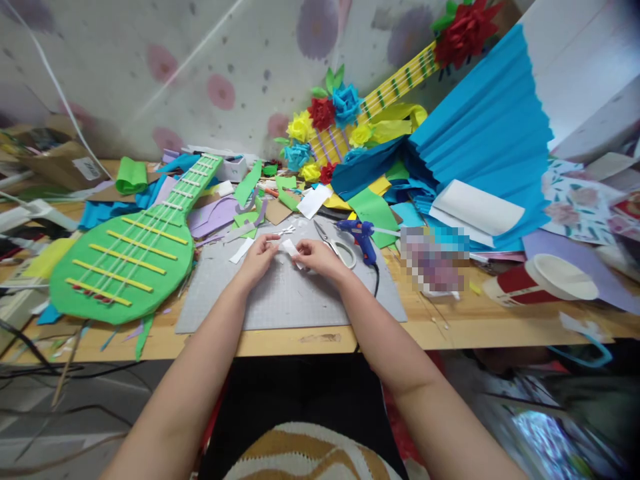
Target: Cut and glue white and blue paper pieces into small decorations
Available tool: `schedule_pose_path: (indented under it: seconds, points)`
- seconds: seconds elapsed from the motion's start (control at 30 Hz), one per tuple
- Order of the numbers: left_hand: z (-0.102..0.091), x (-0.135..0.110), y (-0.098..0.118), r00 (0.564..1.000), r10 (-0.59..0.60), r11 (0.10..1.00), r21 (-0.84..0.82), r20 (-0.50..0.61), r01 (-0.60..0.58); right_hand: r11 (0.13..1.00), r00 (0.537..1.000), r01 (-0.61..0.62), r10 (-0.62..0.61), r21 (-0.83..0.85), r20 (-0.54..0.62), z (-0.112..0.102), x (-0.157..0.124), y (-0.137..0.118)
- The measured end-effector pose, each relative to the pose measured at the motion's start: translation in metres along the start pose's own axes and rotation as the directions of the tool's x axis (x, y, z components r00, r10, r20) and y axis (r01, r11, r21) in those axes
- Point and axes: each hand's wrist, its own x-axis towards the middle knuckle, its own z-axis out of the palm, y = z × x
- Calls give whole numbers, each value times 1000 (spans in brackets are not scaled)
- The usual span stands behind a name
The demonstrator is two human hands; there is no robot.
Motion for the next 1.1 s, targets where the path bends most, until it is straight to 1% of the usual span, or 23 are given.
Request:
schedule_pose_path:
  seconds: [0.1, 0.17, 0.27, 0.4, 0.43, 0.5, 0.57, 0.63, 0.77, 0.87, 0.9, 0.93, 0.97, 1.0, 1.03, 1.07, 1.1]
  points:
    - [-1, 4, -5, 981, 123, 981, 166, -149, -97, 973, 996, -28, 9, -229, -85, -4, -3, -10]
    - [-2, 6, -6, 966, 172, 962, 244, -195, -122, 938, 995, -39, 3, -345, -104, -9, -4, -17]
    - [-1, 8, -6, 954, 206, 952, 271, -218, -143, 879, 995, -79, 38, -471, -95, -15, -5, -26]
    - [2, 8, -6, 955, 209, 941, 309, -211, -138, 738, 989, -149, 98, -659, -114, -18, -9, -38]
    - [3, 7, -6, 956, 204, 935, 331, -209, -127, 700, 988, -154, 92, -697, -126, -18, -10, -41]
    - [4, 5, -5, 960, 184, 922, 374, -209, -95, 650, 988, -136, 36, -747, -148, -19, -13, -43]
    - [4, 5, -4, 962, 161, 916, 396, -220, -63, 647, 984, -99, -51, -756, -172, -22, -18, -41]
    - [3, 5, -4, 959, 158, 916, 397, -236, -53, 687, 974, -73, -108, -723, -200, -28, -25, -35]
    - [0, 8, -6, 944, 189, 910, 409, -269, -65, 791, 950, -95, -109, -605, -292, -47, -47, -12]
    - [-1, 9, -8, 931, 233, 892, 442, -281, -90, 845, 892, -174, -83, -506, -445, -63, -68, 11]
    - [-1, 9, -8, 926, 248, 885, 456, -284, -97, 857, 862, -231, -38, -460, -505, -68, -73, 19]
    - [-1, 8, -8, 923, 257, 876, 471, -286, -98, 853, 822, -316, 28, -416, -569, -73, -76, 27]
    - [-1, 8, -8, 923, 257, 867, 489, -285, -90, 846, 776, -374, 63, -378, -628, -77, -77, 35]
    - [0, 7, -7, 926, 249, 856, 511, -282, -75, 845, 735, -398, 61, -356, -676, -80, -75, 42]
    - [1, 6, -6, 931, 238, 842, 536, -276, -56, 849, 707, -389, 26, -358, -707, -83, -71, 49]
    - [3, 5, -6, 938, 223, 824, 566, -264, -37, 854, 693, -366, -15, -370, -721, -85, -66, 54]
    - [4, 4, -5, 946, 207, 801, 599, -248, -18, 865, 694, -338, -37, -372, -719, -86, -59, 59]
